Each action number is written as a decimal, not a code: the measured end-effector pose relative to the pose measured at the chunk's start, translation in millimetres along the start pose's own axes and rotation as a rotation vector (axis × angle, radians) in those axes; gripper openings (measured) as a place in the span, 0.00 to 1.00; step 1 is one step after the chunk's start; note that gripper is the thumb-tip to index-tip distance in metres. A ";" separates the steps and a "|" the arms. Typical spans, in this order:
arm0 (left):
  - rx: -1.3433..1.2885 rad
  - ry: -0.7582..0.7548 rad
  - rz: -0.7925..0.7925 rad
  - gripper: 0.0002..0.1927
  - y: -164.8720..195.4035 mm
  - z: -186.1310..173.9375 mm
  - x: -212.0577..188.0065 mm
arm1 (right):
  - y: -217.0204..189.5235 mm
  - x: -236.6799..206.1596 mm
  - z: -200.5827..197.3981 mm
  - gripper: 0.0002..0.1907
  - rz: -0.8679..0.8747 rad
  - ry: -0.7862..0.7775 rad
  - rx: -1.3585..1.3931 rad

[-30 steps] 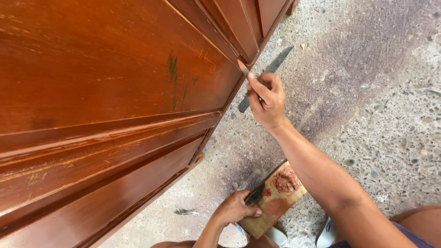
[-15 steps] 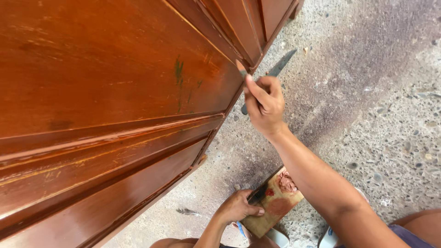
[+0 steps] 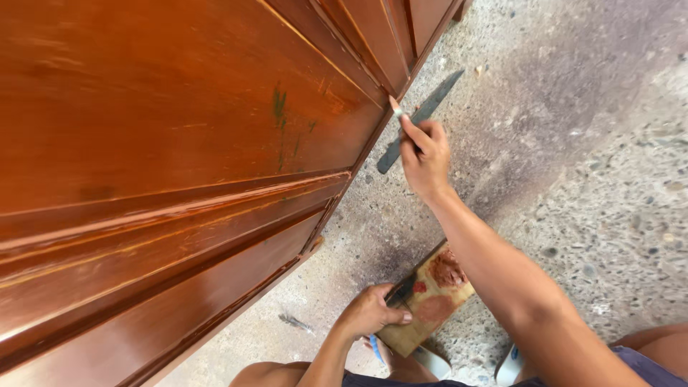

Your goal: The person sits on the floor holding a wooden board loaded with pink wood filler and uses a small brush to dab filler into dents and scratches on the panels of a reddish-brown wooden cabinet, reloading filler from the board between spots.

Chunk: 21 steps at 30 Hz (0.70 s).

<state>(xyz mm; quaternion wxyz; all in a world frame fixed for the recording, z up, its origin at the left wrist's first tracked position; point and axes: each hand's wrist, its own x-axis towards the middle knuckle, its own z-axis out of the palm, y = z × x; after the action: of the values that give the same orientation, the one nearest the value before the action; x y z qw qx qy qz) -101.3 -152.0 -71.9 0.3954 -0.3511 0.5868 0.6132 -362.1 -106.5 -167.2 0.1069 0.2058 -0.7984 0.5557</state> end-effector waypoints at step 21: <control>-0.568 0.130 0.694 0.24 182.3 54.7 -40.3 | -163.3 54.1 -309.0 0.14 -0.194 -0.515 -0.378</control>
<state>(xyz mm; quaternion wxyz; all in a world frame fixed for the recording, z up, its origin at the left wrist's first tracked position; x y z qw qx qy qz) -245.3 -100.1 48.3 0.0167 -0.2659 0.5018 0.8229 -355.3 121.3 103.3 -0.0097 0.3912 -0.8648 0.3146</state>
